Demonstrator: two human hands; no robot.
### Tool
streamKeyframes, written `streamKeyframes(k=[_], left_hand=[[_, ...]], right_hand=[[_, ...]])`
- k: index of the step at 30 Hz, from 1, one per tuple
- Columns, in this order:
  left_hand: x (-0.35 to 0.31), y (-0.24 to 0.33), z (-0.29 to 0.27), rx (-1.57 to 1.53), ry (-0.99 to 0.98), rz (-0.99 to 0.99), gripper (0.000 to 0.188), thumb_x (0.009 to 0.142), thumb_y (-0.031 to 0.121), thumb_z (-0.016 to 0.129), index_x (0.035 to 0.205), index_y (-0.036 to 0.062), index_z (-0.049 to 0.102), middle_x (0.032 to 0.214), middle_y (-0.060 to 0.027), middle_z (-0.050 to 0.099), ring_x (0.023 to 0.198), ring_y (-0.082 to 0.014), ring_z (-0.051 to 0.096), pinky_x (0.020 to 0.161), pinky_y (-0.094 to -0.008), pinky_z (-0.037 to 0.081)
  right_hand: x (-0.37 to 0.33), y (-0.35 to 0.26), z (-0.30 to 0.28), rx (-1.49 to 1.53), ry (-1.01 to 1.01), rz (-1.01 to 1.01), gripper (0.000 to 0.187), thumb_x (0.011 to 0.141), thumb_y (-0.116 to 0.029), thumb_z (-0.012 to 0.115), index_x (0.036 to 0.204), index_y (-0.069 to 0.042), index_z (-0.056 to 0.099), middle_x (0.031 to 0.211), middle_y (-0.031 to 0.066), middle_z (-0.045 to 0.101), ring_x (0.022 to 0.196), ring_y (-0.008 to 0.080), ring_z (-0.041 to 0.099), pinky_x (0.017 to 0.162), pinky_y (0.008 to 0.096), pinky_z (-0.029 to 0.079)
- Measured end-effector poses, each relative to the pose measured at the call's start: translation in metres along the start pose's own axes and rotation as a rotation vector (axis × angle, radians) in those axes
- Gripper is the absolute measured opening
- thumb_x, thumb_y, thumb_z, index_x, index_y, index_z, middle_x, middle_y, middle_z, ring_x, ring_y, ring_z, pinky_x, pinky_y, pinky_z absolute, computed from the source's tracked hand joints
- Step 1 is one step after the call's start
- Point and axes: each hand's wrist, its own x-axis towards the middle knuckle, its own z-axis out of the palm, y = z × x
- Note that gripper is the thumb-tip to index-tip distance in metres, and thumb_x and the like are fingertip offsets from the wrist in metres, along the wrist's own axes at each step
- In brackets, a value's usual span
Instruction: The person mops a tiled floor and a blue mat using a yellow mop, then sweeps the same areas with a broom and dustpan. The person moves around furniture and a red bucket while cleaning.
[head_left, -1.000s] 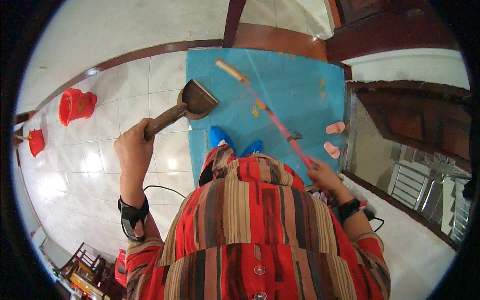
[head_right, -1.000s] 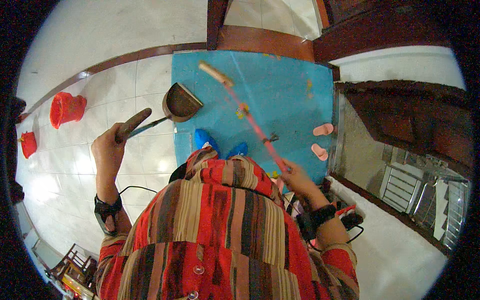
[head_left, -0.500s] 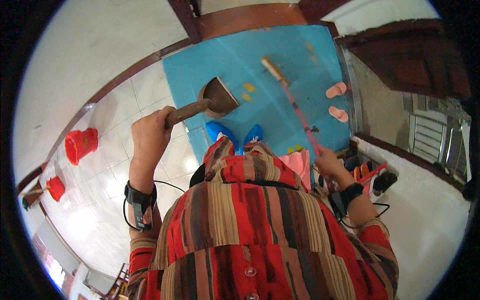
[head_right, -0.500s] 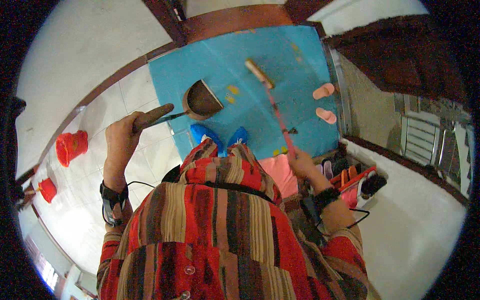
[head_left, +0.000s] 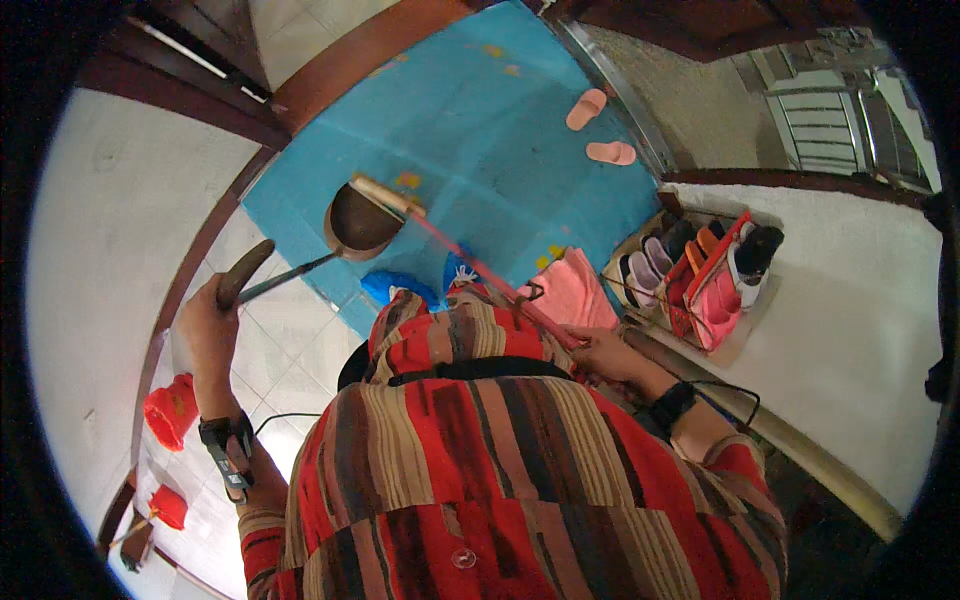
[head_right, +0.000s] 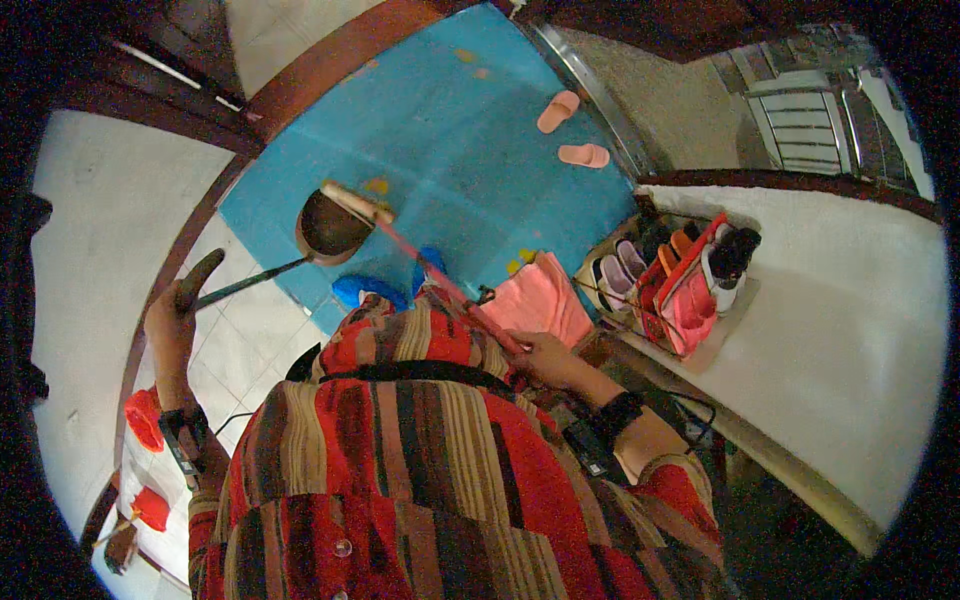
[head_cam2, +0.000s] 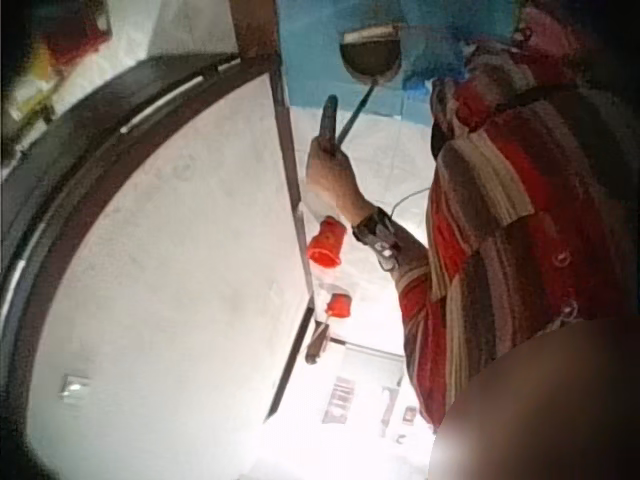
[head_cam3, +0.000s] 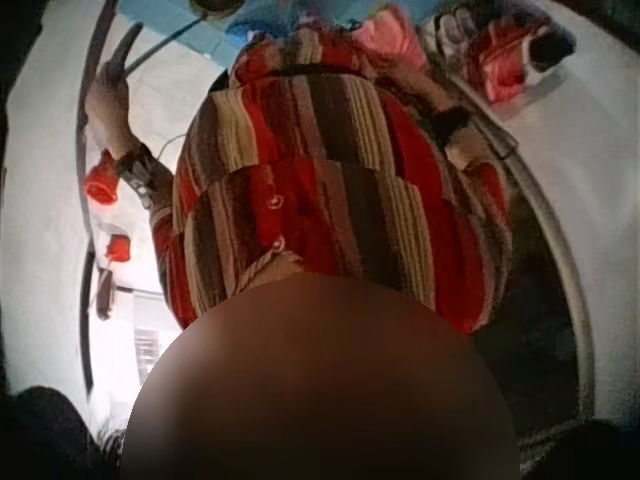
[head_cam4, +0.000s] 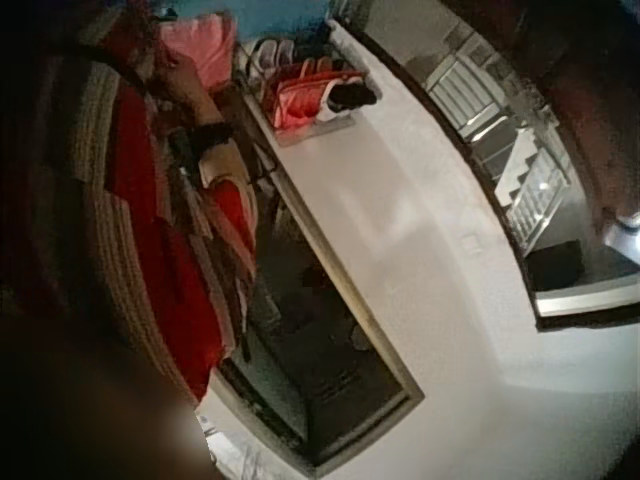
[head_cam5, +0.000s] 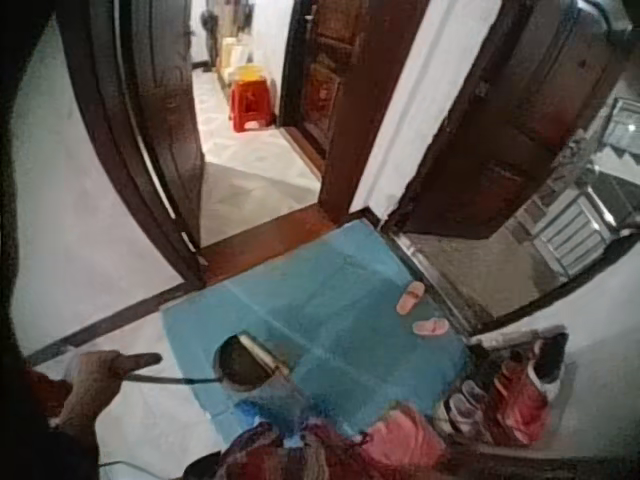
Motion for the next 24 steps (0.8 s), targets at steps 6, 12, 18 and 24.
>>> streamKeyframes(k=[6, 12, 18, 24], left_hand=[[-0.005, -0.003, 0.007, -0.061, 0.01, -0.041, 0.013, 0.078, 0.016, 0.06, 0.082, 0.0042, 0.058, 0.073, -0.02, 0.058, 0.071, -0.0395, 0.055, 0.059, -0.043, 0.042], [0.002, 0.0, 0.009, -0.046, -0.089, -0.021, 0.024, 0.081, 0.024, 0.059, 0.086, 0.0003, 0.06, 0.073, -0.0208, 0.06, 0.069, -0.0364, 0.058, 0.06, -0.0403, 0.044], [0.01, -0.008, 0.01, -0.118, -0.226, -0.118, 0.026, 0.077, 0.022, 0.064, 0.081, -0.004, 0.061, 0.066, -0.0209, 0.058, 0.059, -0.0322, 0.057, 0.056, -0.0376, 0.042], [0.016, 0.0, 0.002, -0.122, -0.275, -0.121, 0.029, 0.077, 0.023, 0.064, 0.077, -0.0052, 0.06, 0.058, -0.0186, 0.055, 0.053, -0.0297, 0.055, 0.052, -0.0374, 0.041]], right_hand=[[0.004, 0.067, -0.05, -0.064, 0.378, -0.061, 0.051, 0.076, -0.006, 0.052, 0.126, -0.006, 0.043, 0.064, 0.004, 0.051, 0.049, 0.0128, 0.047, 0.044, 0.0272, 0.039], [0.064, 0.093, -0.12, 0.01, 0.539, 0.055, 0.042, 0.071, -0.012, 0.054, 0.113, -0.004, 0.052, 0.07, 0.0123, 0.058, 0.056, 0.0185, 0.054, 0.053, 0.0327, 0.044], [0.071, 0.122, -0.073, -0.018, 0.55, 0.035, 0.033, 0.067, -0.009, 0.06, 0.098, 0.0, 0.055, 0.074, 0.0123, 0.057, 0.053, 0.023, 0.057, 0.048, 0.0377, 0.046], [0.03, 0.116, 0.024, -0.318, 0.256, -0.252, 0.045, 0.075, -0.01, 0.055, 0.119, -0.008, 0.049, 0.087, 0.0192, 0.059, 0.076, 0.0251, 0.06, 0.064, 0.0422, 0.048]])
